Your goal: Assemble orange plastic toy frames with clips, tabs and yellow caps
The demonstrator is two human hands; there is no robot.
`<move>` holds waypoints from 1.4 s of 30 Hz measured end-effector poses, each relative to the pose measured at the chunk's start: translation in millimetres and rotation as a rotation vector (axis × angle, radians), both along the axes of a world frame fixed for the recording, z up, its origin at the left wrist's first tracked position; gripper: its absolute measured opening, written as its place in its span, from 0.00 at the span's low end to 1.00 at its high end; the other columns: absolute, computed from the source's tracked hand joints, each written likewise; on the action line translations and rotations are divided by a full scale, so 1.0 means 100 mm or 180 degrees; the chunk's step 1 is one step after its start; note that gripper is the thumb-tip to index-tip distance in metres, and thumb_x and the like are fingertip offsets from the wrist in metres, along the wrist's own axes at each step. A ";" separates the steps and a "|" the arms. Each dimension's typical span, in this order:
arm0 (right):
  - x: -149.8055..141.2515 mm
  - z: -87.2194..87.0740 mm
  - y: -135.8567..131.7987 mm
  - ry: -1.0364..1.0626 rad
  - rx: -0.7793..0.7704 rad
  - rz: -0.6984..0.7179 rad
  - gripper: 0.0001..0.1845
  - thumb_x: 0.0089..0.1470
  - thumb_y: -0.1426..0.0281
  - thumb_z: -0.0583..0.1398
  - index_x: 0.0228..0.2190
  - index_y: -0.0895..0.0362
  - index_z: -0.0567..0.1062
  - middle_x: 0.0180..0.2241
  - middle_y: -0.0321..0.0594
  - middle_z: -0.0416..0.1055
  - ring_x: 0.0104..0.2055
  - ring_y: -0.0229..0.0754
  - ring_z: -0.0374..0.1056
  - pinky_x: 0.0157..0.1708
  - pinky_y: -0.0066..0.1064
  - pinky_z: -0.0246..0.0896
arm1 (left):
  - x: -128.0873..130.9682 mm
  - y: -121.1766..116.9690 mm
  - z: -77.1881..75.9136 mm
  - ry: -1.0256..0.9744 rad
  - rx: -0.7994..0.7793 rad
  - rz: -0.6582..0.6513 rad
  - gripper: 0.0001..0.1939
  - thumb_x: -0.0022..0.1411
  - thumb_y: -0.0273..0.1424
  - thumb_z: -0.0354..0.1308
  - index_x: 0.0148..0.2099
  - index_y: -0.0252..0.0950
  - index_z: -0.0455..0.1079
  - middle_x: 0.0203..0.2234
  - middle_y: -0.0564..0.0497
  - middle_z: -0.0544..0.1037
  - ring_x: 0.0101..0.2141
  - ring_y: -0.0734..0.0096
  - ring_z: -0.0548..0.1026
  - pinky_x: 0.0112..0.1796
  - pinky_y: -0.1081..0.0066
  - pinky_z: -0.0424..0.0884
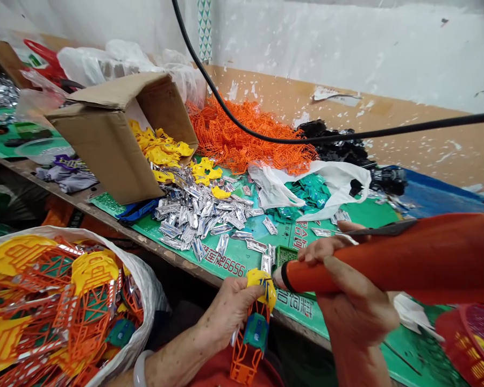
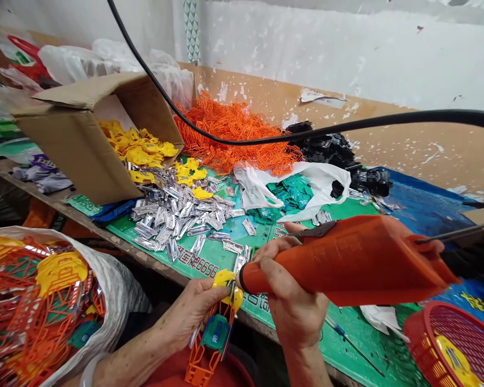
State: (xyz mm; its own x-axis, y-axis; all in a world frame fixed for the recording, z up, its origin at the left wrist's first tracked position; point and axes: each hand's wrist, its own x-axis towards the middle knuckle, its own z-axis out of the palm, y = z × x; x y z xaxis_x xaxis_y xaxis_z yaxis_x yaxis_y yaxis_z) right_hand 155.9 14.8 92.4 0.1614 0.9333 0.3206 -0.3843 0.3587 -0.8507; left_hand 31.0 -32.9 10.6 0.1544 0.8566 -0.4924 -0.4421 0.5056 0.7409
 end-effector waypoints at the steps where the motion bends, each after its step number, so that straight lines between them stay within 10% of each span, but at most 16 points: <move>1: -0.01 0.00 0.00 -0.0017 -0.0004 -0.0011 0.21 0.40 0.75 0.66 0.39 0.55 0.73 0.21 0.30 0.70 0.24 0.37 0.68 0.29 0.34 0.68 | 0.00 0.00 0.00 0.0053 -0.0001 -0.0006 0.15 0.49 0.41 0.64 0.24 0.32 0.73 0.15 0.55 0.71 0.15 0.81 0.61 0.19 0.77 0.56; 21: 0.02 0.00 0.00 0.0123 0.0091 0.0137 0.22 0.40 0.76 0.64 0.40 0.54 0.70 0.21 0.30 0.70 0.23 0.38 0.66 0.27 0.35 0.67 | -0.04 -0.06 -0.09 0.0213 0.0223 0.0012 0.19 0.48 0.44 0.65 0.26 0.31 0.73 0.16 0.55 0.70 0.17 0.79 0.62 0.20 0.77 0.57; 42: 0.31 -0.17 0.44 0.0113 -0.0198 -0.0792 0.28 0.32 0.74 0.67 0.41 0.54 0.73 0.21 0.29 0.68 0.22 0.40 0.65 0.26 0.36 0.63 | -0.19 0.10 0.01 0.0005 -0.0355 -0.0220 0.16 0.48 0.39 0.69 0.34 0.31 0.77 0.22 0.50 0.79 0.19 0.77 0.72 0.21 0.79 0.67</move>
